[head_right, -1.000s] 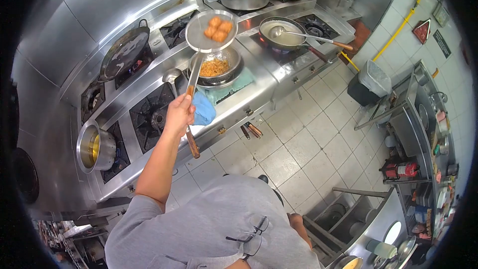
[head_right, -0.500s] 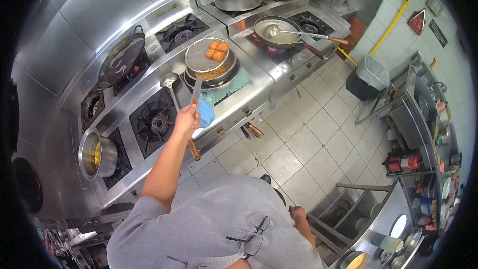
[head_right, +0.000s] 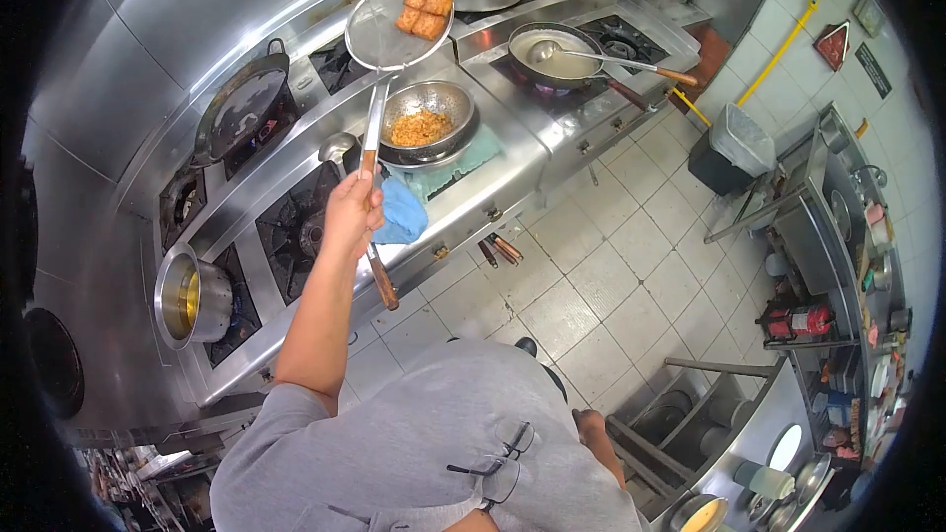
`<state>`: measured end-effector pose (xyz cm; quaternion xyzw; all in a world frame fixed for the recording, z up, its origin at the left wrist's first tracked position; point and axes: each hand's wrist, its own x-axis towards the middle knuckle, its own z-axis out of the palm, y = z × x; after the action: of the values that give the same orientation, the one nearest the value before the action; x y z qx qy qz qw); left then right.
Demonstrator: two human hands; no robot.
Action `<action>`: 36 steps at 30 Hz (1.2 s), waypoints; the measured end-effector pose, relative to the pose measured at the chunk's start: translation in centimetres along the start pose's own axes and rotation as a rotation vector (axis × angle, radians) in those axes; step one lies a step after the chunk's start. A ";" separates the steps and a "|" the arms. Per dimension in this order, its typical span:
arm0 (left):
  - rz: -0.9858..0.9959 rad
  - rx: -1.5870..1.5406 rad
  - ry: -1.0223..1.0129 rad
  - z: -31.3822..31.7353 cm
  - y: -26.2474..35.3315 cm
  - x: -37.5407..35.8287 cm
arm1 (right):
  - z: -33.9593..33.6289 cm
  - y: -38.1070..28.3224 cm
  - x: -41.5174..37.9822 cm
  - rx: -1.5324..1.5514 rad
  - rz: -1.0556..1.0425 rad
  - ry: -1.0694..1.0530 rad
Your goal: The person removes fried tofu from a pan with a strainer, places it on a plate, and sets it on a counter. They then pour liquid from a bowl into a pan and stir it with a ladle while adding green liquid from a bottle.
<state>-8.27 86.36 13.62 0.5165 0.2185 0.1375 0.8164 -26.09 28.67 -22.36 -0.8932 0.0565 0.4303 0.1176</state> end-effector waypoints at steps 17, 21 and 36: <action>-0.072 0.005 0.001 -0.1 -0.3 2.6 | 10.9 9.5 9.7 -0.298 -0.345 0.147; 0.024 -0.053 -0.037 1.8 2.4 2.9 | 6.7 6.2 6.1 -0.180 -0.093 0.012; -0.213 -0.033 -0.012 -0.4 -4.5 7.1 | -0.9 -0.2 -0.5 0.192 0.010 0.055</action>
<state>-2.30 87.95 7.85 0.4776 0.2650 0.0507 0.8361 -25.69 28.62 -21.46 -0.8890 0.1050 0.3989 0.1989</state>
